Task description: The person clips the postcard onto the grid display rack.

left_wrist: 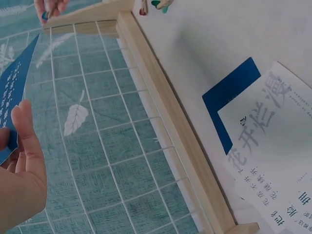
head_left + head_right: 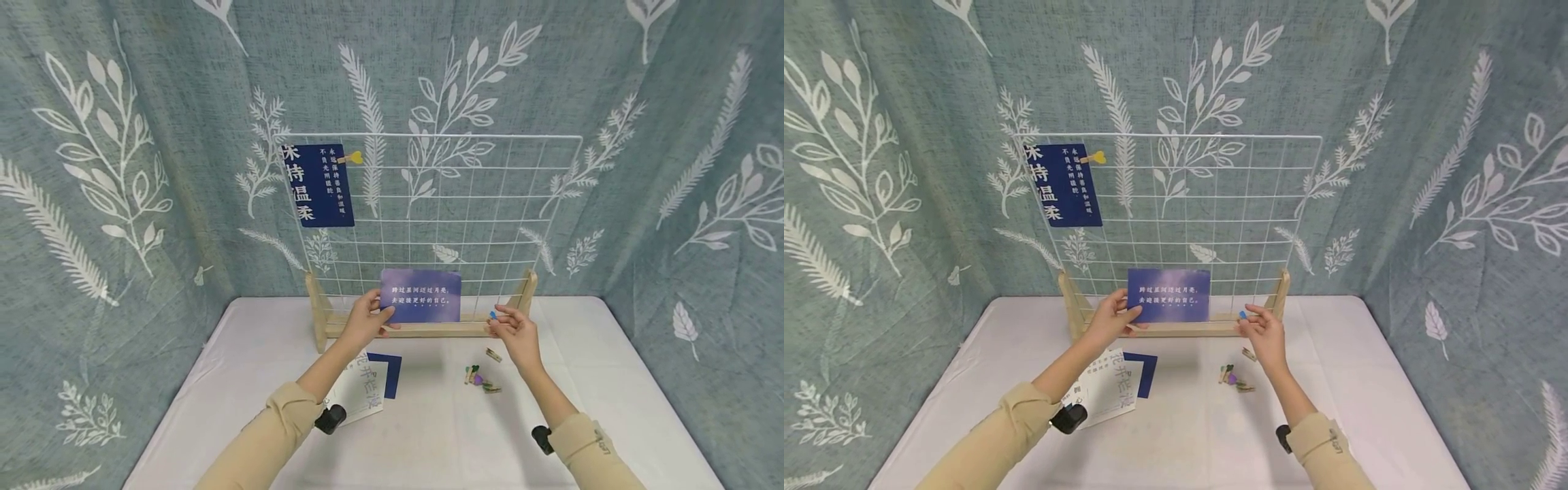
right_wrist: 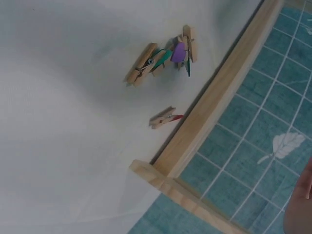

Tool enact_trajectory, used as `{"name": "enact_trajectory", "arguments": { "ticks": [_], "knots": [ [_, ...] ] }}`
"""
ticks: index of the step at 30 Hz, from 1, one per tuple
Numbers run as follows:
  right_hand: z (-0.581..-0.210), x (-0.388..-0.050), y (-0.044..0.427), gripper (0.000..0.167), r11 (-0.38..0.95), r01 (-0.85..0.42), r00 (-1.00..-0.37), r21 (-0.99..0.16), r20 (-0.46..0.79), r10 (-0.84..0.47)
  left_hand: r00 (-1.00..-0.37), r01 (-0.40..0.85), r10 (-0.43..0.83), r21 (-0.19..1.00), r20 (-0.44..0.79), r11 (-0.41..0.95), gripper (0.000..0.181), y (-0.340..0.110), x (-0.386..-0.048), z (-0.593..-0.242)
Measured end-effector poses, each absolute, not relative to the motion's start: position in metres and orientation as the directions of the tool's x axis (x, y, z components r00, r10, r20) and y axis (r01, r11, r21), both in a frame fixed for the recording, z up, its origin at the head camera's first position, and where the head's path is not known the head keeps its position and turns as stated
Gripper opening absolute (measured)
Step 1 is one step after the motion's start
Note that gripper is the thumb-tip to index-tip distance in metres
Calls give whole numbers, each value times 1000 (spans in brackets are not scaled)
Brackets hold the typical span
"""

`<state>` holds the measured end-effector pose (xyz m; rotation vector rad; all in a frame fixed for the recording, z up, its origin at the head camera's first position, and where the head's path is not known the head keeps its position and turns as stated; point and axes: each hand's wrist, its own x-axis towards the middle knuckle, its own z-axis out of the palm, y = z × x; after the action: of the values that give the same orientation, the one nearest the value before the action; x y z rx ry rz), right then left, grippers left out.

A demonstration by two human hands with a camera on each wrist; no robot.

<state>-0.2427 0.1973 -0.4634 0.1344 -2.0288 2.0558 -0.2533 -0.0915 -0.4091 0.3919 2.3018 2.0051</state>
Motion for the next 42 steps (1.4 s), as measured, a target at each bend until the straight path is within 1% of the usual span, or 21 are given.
{"name": "enact_trajectory", "arguments": {
  "ticks": [2, 4, 5, 6, 9, 13, 17, 22, 25, 28, 31, 34, 38, 42],
  "knots": [
    [-463, -242, 197, 31, 14, -238, -965, -971, 238, 113, -963, 161, 232, 982, 134, 101, 35, -91, -255, -410],
    [-464, -241, 197, 27, 25, -243, -963, -970, 244, 113, -967, 147, 222, 984, 122, 98, 35, -89, -256, -407],
    [-464, -241, 197, 25, 27, -248, -962, -968, 249, 111, -971, 133, 215, 986, 109, 100, 36, -88, -256, -405],
    [-465, -241, 197, 24, 25, -253, -961, -967, 254, 111, -980, 95, 187, 988, 71, 123, 36, -86, -254, -399],
    [-466, -240, 197, 20, 15, -285, -951, -958, 284, 121, -986, 58, 163, 989, 36, 136, 37, -83, -254, -394],
    [-468, -240, 197, 19, -6, -319, -937, -948, 314, 151, -989, 42, 147, 989, 21, 142, 36, -81, -255, -391],
    [-467, -239, 196, 19, -7, -309, -936, -951, 303, 180, -989, 29, 147, 990, 8, 136, 38, -81, -254, -388],
    [-465, -240, 197, 21, 5, -314, -929, -949, 308, 203, -987, 41, 157, 991, 21, 128, 40, -82, -255, -379],
    [-463, -240, 197, 21, 38, -329, -917, -944, 329, 227, -986, 55, 160, 991, 35, 124, 38, -82, -257, -374],
    [-462, -241, 197, 28, 110, -323, -913, -940, 340, 227, -988, 55, 150, 992, 38, 110, 34, -81, -260, -370],
    [-463, -241, 196, 33, 222, -298, -924, -929, 339, 179, -990, 54, 136, 993, 40, 105, 29, -80, -262, -366],
    [-465, -240, 195, 27, 324, -274, -936, -906, 328, 124, -992, 46, 123, 994, 35, 94, 27, -79, -265, -362],
    [-464, -239, 194, 21, 345, -260, -943, -902, 314, 111, -993, 52, 108, 995, 43, 82, 26, -79, -271, -357],
    [-461, -237, 193, 22, 322, -235, -950, -917, 286, 122, -994, 64, 88, 995, 58, 77, 24, -79, -276, -353]
  ]
}}
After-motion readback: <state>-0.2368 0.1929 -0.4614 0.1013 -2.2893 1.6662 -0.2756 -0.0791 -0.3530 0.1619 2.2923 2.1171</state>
